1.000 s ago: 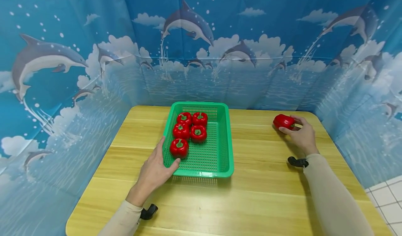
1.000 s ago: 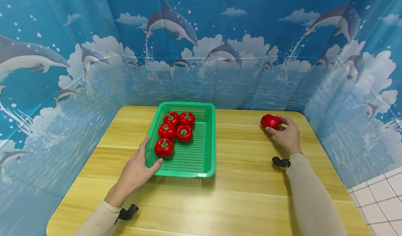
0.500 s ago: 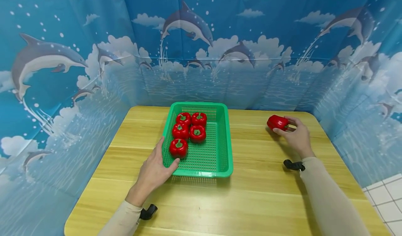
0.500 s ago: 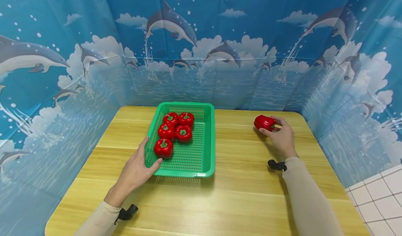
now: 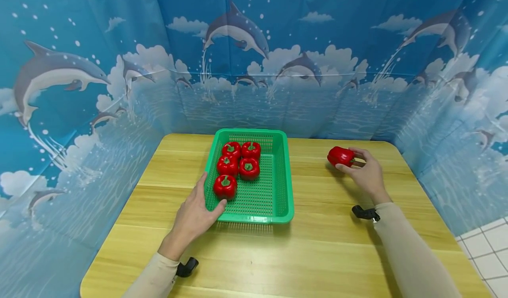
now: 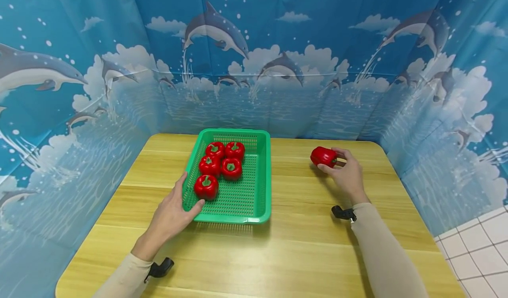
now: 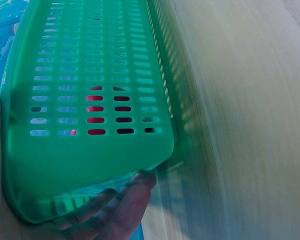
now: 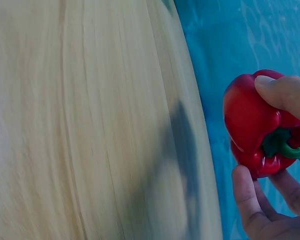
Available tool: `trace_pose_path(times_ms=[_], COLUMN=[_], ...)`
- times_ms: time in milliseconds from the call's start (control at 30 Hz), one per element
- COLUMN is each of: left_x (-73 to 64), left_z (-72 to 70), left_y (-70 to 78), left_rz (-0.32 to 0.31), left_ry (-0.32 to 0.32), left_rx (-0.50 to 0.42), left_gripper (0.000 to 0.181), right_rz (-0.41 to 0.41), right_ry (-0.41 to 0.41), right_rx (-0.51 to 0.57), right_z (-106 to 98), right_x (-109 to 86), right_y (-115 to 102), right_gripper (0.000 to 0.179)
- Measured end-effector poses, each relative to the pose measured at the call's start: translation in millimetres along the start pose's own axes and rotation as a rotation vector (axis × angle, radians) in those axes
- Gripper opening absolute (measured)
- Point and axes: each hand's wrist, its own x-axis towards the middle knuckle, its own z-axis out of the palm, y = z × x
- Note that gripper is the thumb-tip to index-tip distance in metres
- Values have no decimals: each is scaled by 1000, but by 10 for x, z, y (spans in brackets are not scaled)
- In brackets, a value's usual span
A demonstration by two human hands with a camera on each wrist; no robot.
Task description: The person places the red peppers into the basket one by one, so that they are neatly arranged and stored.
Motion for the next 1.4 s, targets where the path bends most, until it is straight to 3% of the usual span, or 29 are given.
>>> trace_pose_path(times_ms=[567, 967, 1400], left_x=[-28, -16, -26], left_z=[14, 8, 18], left_y=[-10, -1, -4], left_rz=[0, 7, -1], left_ry=[11, 11, 8], left_rx=[-5, -1, -1], left_gripper=[106, 105, 106], right_rz=[-60, -157, -259], right_ry=[-31, -25, -79], right_rx=[13, -10, -16], right_z=[187, 323, 401], right_x=[-233, -376, -515], right_y=[-357, -621, -999], right_gripper=[84, 75, 72])
